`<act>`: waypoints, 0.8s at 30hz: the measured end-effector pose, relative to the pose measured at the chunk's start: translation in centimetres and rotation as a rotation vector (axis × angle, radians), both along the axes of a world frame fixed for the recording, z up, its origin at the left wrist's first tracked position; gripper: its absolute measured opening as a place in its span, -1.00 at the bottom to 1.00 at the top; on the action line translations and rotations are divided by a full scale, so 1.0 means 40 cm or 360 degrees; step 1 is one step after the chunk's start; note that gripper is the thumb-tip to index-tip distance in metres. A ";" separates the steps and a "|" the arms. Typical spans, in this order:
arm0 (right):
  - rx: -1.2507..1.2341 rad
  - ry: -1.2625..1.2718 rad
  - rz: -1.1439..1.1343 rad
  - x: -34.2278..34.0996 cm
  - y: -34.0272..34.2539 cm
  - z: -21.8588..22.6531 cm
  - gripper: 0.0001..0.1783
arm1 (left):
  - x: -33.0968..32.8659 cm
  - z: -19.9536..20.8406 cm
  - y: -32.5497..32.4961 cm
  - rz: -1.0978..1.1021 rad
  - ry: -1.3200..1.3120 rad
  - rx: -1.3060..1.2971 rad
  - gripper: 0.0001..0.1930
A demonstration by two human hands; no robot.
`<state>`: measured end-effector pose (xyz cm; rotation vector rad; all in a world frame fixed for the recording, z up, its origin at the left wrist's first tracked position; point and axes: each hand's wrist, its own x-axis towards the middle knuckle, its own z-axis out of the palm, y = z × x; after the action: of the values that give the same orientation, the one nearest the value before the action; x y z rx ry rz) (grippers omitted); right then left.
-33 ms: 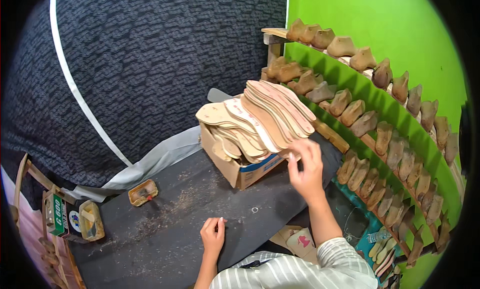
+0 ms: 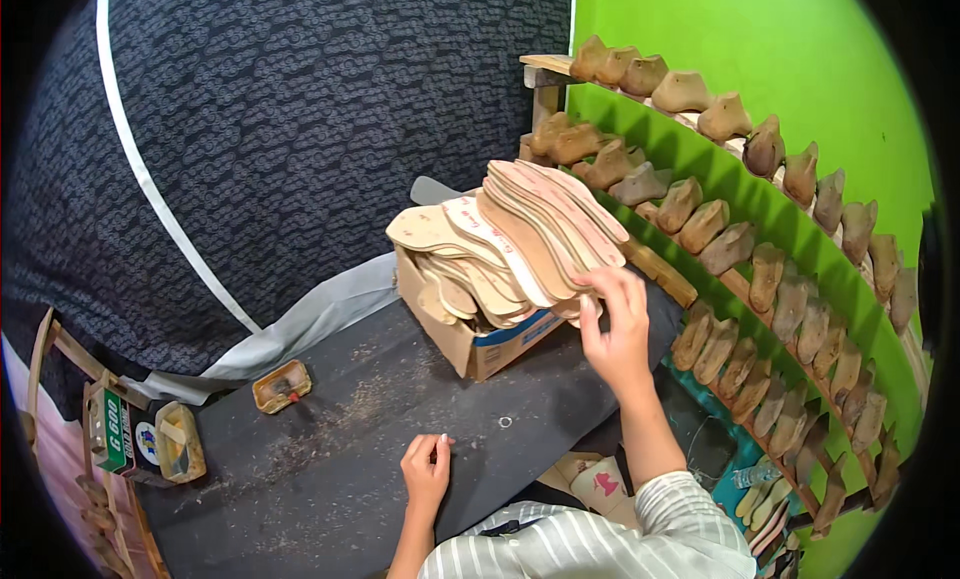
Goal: The person takes shoe soles from a box, applies adhesive onto them using a brush, and places the glued soles into a basket.
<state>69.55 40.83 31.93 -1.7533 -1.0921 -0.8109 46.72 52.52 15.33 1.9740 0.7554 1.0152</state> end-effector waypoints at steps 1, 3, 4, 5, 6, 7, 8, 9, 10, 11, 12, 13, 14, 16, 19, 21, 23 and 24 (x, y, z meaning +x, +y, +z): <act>-0.0041 0.0000 -0.0024 0.039 -0.006 0.010 -0.65 | 0.025 0.000 -0.007 -0.0005 -0.0004 0.0001 -0.87; -0.0083 -0.0020 -0.0095 0.105 -0.008 0.003 -0.64 | 0.067 0.004 -0.022 -0.0010 -0.0004 0.0014 -0.88; -0.0130 -0.0033 -0.0125 0.128 -0.011 0.004 -0.64 | 0.086 0.000 -0.026 -0.0005 -0.0008 0.0014 -0.88; -0.0130 -0.0037 -0.0118 0.153 -0.007 0.002 -0.64 | 0.103 -0.007 -0.029 0.0024 -0.0048 0.0079 -0.88; -0.0162 -0.0027 -0.0104 0.178 0.001 -0.003 -0.65 | 0.119 -0.011 -0.033 0.0053 -0.0087 0.0144 -0.89; -0.0199 -0.0010 -0.0083 0.194 0.008 -0.009 -0.65 | 0.128 -0.010 -0.041 0.0067 -0.0082 0.0141 -0.89; -0.0203 -0.0006 -0.0068 0.202 0.012 -0.012 -0.65 | 0.137 -0.006 -0.049 0.0078 -0.0057 0.0112 -0.89; -0.0259 0.0042 -0.0058 0.207 0.016 -0.014 -0.66 | 0.145 -0.005 -0.056 0.0089 -0.0032 0.0084 -0.89; -0.0313 0.0084 -0.0054 0.213 0.018 -0.013 -0.66 | 0.152 -0.006 -0.063 0.0097 -0.0030 0.0083 -0.89; -0.0296 0.0042 -0.0063 0.219 0.019 -0.014 -0.66 | 0.158 -0.009 -0.070 0.0095 -0.0019 0.0060 -0.89; -0.0296 0.0045 -0.0056 0.223 0.020 -0.013 -0.66 | 0.163 -0.010 -0.076 0.0093 -0.0009 0.0036 -0.89; -0.0282 0.0065 -0.0081 0.224 0.023 -0.012 -0.65 | 0.165 -0.012 -0.079 0.0109 -0.0002 0.0035 -0.89; -0.0268 0.0084 -0.0106 0.225 0.024 -0.011 -0.65 | 0.166 -0.015 -0.080 0.0124 0.0000 0.0052 -0.89; -0.0277 0.0239 -0.0008 0.224 0.022 -0.004 -0.64 | 0.168 -0.021 -0.081 0.0146 0.0007 0.0065 -0.89; -0.0285 0.0345 0.0094 0.230 0.019 0.006 -0.64 | 0.171 -0.021 -0.080 0.0161 0.0001 0.0047 -0.89; -0.0284 0.0296 0.0115 0.231 0.023 0.010 -0.64 | 0.171 -0.013 -0.080 0.0170 -0.0002 0.0053 -0.89; -0.0265 0.0120 0.0136 0.225 0.032 0.011 -0.64 | 0.170 -0.003 -0.081 0.0186 0.0006 0.0046 -0.87; -0.0264 0.0114 0.0149 0.224 0.035 0.011 -0.64 | 0.170 -0.001 -0.081 0.0188 0.0017 0.0040 -0.86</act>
<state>78.52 42.24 32.35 -1.8385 -1.2124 -0.6101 53.50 49.26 15.31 1.9767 0.8777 1.0884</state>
